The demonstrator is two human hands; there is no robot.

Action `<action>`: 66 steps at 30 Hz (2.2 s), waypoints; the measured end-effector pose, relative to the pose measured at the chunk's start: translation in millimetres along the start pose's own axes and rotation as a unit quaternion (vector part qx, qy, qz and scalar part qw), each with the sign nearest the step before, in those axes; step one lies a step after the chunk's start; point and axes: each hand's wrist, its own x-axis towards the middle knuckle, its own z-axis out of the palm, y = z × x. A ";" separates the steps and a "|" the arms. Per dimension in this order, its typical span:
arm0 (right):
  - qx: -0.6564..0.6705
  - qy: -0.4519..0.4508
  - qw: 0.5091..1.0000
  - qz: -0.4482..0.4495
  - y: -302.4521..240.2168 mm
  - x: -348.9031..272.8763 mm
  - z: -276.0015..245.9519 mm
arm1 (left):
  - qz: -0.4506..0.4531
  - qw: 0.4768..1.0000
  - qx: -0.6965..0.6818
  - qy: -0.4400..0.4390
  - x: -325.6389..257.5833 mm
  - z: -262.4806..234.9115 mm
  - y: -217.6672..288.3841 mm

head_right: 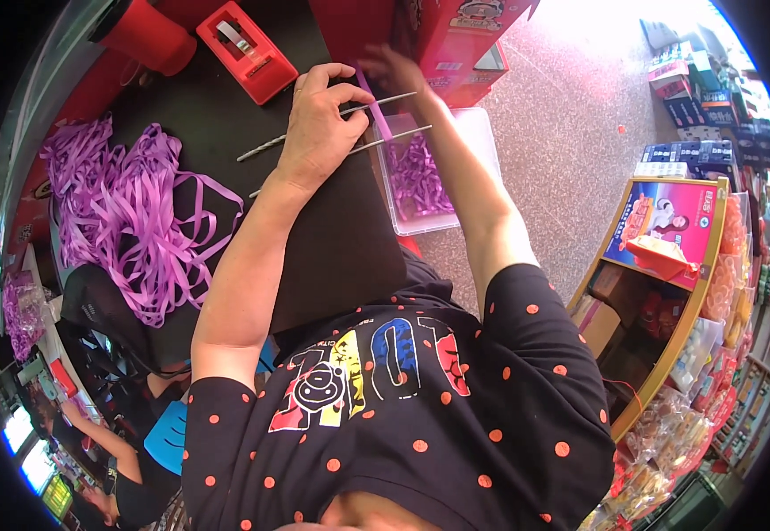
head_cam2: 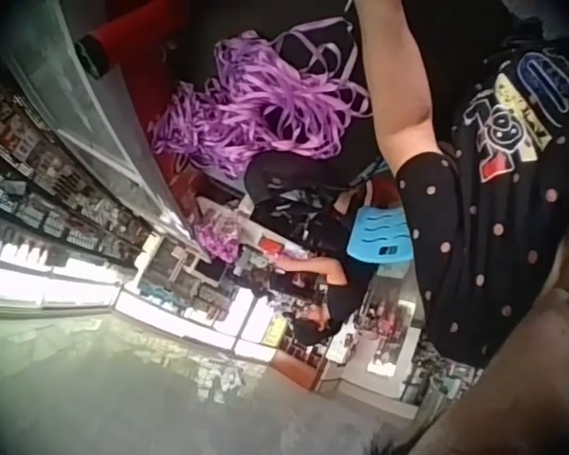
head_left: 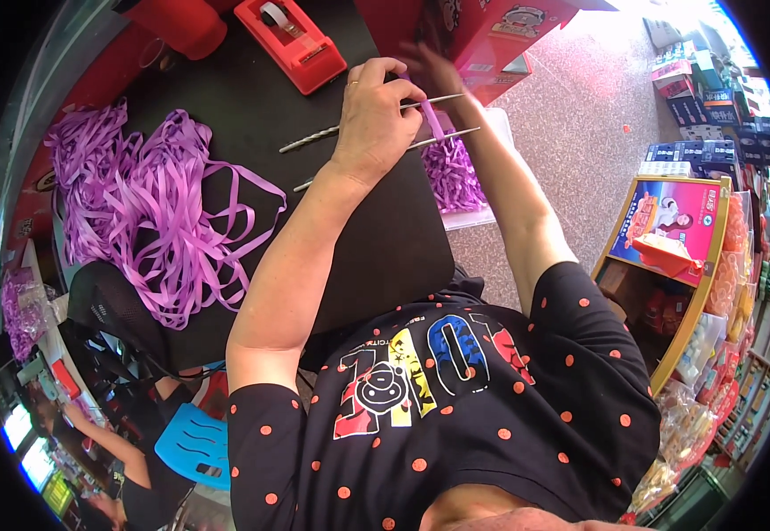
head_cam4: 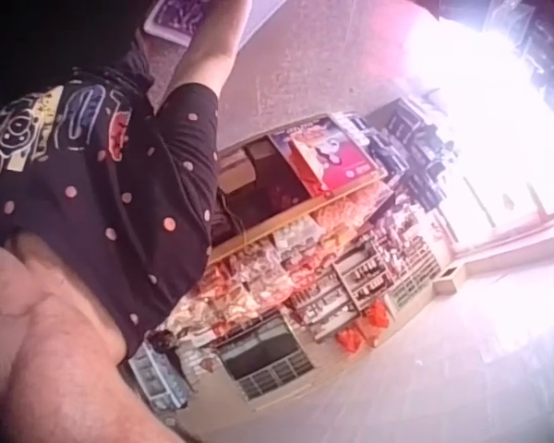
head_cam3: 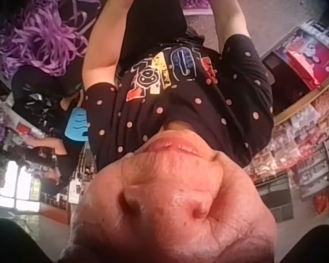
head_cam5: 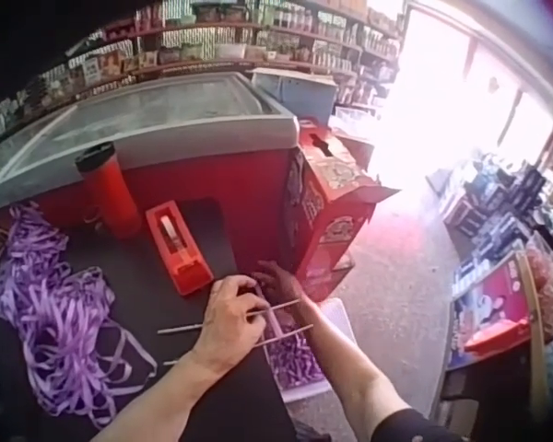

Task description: Making small decorative bows from purple ribbon using metal rods as a guide.

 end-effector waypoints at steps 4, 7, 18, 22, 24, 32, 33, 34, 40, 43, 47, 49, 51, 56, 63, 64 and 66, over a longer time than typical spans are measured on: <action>-0.344 0.070 0.934 -0.072 48.1 -99.2 -10.8 | -0.006 1.000 -0.002 -0.008 -0.2 -0.2 -0.8; -0.161 0.123 0.979 -0.038 58.3 -190.0 7.5 | 0.024 1.000 0.004 0.009 0.3 0.6 -3.0; -0.188 0.187 0.957 -0.121 -25.2 -313.8 75.0 | 0.028 0.999 0.002 -0.016 0.0 1.7 -6.0; -0.230 0.149 0.949 -0.157 -46.3 -313.7 83.4 | 0.035 0.999 0.023 -0.016 -0.5 1.3 -6.5; -0.222 0.151 0.947 -0.174 -52.2 -312.9 89.4 | 0.033 0.999 0.017 -0.015 -0.4 1.4 -6.7; -0.165 0.129 0.949 -0.237 -76.3 -301.0 103.0 | 0.029 1.000 0.008 -0.007 -1.2 1.7 -6.4; -0.166 0.124 0.946 -0.250 -81.8 -296.6 103.7 | 0.024 1.000 0.001 -0.010 -1.2 1.6 -6.2; -0.167 0.120 0.943 -0.262 -87.8 -291.4 104.3 | 0.018 1.000 -0.006 -0.013 -1.5 1.4 -6.0; -0.251 0.072 0.899 -0.352 -121.5 -254.8 109.9 | 0.021 1.000 0.000 -0.013 -1.2 0.4 -5.8; -0.323 0.057 0.884 -0.333 -122.7 -257.8 112.7 | 0.022 1.000 -0.019 0.004 -0.8 2.2 -6.6; -0.380 0.065 0.876 -0.291 -106.1 -279.6 107.1 | 0.026 0.999 -0.022 0.011 -0.6 4.1 -8.9; -0.378 0.068 0.879 -0.281 -93.4 -288.7 100.9 | 0.028 0.999 -0.011 0.010 -0.5 4.9 -9.3; -0.369 0.116 0.887 -0.250 -80.3 -297.1 96.3 | 0.029 1.000 -0.007 0.006 0.3 4.9 -9.2; -0.326 0.138 0.911 -0.210 -59.6 -305.4 89.4 | 0.034 0.999 -0.002 0.006 0.6 4.2 -7.2; -0.360 0.147 0.904 -0.178 -49.0 -308.3 89.4 | 0.036 0.999 0.005 0.004 0.0 3.0 -5.8; -0.351 0.149 0.908 -0.175 -47.8 -308.4 88.3 | 0.030 0.999 0.016 -0.011 -0.1 2.0 -6.0; -0.328 0.156 0.915 -0.175 -45.0 -308.2 85.9 | 0.025 0.999 0.025 -0.026 0.0 1.4 -5.6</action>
